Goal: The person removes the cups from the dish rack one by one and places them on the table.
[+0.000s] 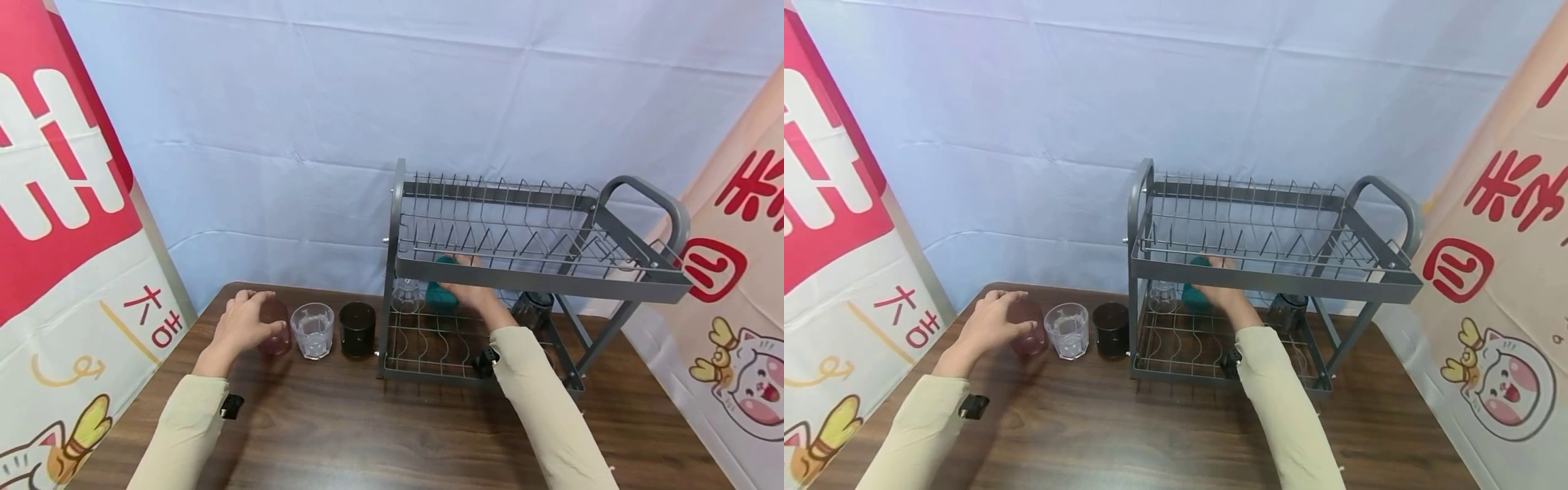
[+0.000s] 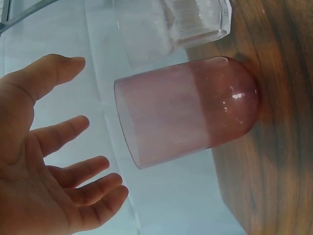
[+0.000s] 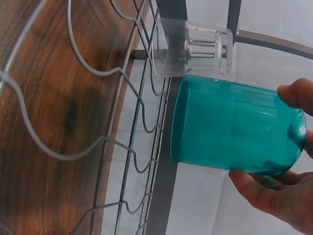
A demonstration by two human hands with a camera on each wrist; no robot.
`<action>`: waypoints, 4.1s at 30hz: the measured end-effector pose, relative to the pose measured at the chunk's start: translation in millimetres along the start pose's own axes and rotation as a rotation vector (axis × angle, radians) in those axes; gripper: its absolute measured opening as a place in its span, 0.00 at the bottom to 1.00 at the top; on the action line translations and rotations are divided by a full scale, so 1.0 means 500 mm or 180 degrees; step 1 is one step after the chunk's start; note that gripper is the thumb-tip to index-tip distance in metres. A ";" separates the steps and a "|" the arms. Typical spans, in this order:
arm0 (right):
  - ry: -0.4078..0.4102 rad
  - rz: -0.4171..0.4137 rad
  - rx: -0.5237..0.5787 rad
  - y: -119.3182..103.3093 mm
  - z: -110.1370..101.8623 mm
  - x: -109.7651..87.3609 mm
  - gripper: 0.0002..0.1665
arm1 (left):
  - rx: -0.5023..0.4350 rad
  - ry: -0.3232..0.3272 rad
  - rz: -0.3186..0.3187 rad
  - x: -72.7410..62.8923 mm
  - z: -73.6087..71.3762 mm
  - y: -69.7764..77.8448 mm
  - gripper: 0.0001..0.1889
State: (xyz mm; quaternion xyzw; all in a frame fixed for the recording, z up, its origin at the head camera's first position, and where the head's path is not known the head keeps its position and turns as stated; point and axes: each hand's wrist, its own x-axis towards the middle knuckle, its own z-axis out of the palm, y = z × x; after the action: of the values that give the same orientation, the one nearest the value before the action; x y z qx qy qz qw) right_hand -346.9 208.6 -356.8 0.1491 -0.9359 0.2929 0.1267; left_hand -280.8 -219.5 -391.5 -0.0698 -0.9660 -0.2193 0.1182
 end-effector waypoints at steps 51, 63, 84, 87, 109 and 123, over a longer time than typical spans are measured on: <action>0.0015 0.0348 -0.0271 -0.097 -0.034 -0.152 0.35 | 0.0191 0.0287 0.0615 -0.099 0.042 0.088 0.30; 0.0136 0.0269 0.0036 -0.101 -0.028 -0.183 0.36 | 0.0209 0.0335 0.0705 -0.111 0.060 0.117 0.30; 0.0158 0.0115 0.0183 -0.119 -0.015 -0.217 0.35 | -0.0108 0.0516 0.0752 -0.131 0.079 0.140 0.30; 0.0177 0.0086 0.0192 -0.120 -0.010 -0.224 0.35 | -0.0137 0.0486 0.0807 -0.134 0.083 0.143 0.30; 0.0422 -0.0143 0.0592 -0.136 0.003 -0.263 0.35 | -0.0936 0.0608 0.0879 -0.154 0.125 0.176 0.28; 0.0515 -0.0050 0.1080 -0.130 0.026 -0.285 0.33 | -0.1705 0.0783 0.0993 -0.158 0.147 0.189 0.27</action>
State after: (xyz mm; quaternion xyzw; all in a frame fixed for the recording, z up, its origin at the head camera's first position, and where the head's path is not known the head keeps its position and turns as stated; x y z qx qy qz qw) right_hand -194.1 179.0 -380.4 0.1516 -0.8587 0.4565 0.1768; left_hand -201.8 -109.3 -437.8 -0.2184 -0.8302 -0.4514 0.2436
